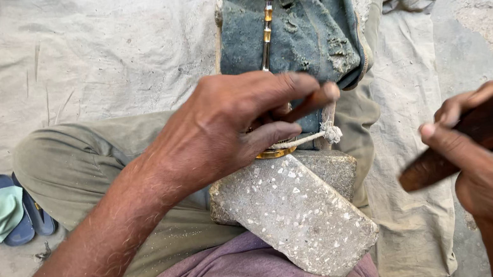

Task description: The person sits on the ground holding a small steel punch against the engraved body of a brass bell-shaped object and strikes the punch with a wooden mallet to chase the decorative pattern. They reposition the punch around the surface and periodically rotate the object to work new areas.

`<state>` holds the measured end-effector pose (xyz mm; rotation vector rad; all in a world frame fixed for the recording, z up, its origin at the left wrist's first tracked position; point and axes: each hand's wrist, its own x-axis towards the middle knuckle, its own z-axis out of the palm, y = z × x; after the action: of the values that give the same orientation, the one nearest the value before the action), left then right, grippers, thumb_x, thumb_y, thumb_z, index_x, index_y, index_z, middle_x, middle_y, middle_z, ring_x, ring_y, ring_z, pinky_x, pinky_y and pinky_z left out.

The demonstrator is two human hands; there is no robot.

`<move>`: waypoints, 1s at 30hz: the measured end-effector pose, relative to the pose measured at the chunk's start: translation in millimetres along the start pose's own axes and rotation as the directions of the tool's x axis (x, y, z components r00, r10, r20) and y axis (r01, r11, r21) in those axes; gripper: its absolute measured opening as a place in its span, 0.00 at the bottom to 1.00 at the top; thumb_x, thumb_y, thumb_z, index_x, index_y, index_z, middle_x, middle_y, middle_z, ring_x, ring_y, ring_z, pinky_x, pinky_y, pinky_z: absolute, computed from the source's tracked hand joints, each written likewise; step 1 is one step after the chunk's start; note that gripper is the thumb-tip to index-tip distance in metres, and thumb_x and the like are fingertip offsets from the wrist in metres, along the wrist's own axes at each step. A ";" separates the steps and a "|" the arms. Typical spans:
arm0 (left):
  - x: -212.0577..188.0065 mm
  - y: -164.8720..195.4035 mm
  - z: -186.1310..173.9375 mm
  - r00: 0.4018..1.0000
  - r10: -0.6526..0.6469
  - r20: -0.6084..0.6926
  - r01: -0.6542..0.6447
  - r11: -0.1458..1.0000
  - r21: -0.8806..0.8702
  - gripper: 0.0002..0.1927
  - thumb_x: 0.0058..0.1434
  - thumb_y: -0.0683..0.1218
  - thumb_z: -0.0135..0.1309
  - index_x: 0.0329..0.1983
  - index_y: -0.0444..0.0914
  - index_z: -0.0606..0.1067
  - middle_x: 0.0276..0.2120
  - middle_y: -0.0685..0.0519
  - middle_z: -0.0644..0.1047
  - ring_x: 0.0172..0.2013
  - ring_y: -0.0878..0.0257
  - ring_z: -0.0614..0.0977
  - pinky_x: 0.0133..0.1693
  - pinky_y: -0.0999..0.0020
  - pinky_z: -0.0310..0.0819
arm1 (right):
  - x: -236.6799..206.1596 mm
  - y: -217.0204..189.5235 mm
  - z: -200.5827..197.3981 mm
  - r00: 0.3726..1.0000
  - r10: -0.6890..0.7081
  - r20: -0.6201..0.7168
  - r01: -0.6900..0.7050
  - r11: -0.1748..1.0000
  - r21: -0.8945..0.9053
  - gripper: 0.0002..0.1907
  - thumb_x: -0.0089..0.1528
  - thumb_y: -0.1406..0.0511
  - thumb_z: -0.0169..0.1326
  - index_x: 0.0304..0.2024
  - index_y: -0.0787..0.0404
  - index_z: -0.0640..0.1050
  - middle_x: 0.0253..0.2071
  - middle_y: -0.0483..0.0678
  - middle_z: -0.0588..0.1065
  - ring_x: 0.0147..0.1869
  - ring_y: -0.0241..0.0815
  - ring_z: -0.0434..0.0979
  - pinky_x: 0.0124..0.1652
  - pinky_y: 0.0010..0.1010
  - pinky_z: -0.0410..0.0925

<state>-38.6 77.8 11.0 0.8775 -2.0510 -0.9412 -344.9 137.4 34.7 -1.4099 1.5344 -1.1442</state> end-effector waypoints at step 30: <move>16.9 5.1 -18.1 0.987 0.089 0.136 -0.090 0.996 0.001 0.19 0.57 0.41 0.65 0.52 0.42 0.79 0.37 0.52 0.83 0.36 0.55 0.86 0.37 0.58 0.79 | -20.4 59.1 -6.7 0.987 -0.129 0.093 0.159 0.764 -0.625 0.09 0.62 0.77 0.64 0.43 0.65 0.79 0.38 0.51 0.79 0.38 0.41 0.81 0.39 0.37 0.77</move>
<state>-34.2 60.8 29.2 0.7357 -2.1914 -0.9677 -368.0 158.2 -19.9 -2.0086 1.9054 -0.6783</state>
